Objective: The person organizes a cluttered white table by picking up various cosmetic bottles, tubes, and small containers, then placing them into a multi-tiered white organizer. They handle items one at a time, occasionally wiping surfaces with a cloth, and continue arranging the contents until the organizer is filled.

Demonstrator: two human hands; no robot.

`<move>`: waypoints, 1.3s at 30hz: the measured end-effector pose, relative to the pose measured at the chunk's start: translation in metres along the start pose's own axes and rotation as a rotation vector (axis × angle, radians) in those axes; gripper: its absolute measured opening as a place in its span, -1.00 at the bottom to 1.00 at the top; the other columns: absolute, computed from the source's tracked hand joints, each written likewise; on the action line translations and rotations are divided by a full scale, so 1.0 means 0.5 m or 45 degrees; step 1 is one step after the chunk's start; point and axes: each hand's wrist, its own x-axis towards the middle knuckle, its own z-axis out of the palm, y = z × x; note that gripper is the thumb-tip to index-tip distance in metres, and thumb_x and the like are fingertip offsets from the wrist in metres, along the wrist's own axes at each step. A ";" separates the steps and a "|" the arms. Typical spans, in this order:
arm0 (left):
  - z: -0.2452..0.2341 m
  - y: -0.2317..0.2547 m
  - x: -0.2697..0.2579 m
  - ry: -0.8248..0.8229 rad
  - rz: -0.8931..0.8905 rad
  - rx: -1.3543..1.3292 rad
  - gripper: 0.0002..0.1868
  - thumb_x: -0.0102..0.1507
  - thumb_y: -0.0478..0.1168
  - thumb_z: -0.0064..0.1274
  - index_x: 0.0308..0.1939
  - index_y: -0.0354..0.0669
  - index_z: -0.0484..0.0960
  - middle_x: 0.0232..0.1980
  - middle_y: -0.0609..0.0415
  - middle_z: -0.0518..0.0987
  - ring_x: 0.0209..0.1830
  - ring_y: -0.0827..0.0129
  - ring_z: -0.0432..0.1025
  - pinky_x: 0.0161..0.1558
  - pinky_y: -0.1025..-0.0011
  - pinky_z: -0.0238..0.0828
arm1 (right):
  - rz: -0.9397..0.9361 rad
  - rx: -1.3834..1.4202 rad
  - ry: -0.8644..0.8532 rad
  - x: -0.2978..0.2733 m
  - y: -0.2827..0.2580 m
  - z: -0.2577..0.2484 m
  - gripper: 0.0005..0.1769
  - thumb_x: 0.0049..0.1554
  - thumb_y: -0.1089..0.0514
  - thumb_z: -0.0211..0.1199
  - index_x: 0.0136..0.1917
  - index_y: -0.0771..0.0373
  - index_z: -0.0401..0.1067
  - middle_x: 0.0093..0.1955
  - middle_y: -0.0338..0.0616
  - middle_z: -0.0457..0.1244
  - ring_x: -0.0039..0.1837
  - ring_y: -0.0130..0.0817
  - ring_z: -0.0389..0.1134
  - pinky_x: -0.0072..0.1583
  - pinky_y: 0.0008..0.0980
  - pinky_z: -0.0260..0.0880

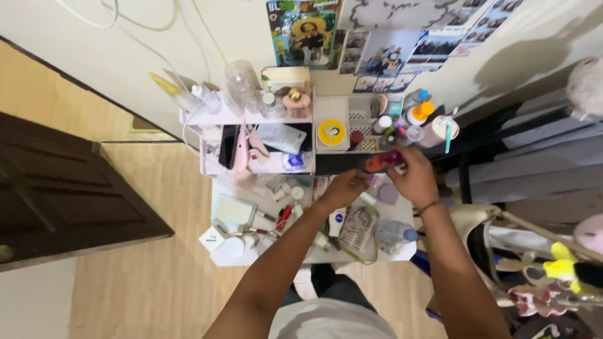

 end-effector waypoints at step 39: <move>-0.270 0.031 -0.198 0.595 0.048 -0.188 -0.78 0.37 -0.27 0.09 0.06 -0.27 0.60 -0.10 0.10 0.66 -0.13 0.48 0.54 -0.02 0.51 0.50 | 0.082 0.479 0.074 0.017 0.032 0.161 -0.62 0.19 0.19 0.44 0.17 0.31 0.34 -0.09 -0.15 0.27 -0.08 -0.38 0.31 -0.05 -0.45 0.35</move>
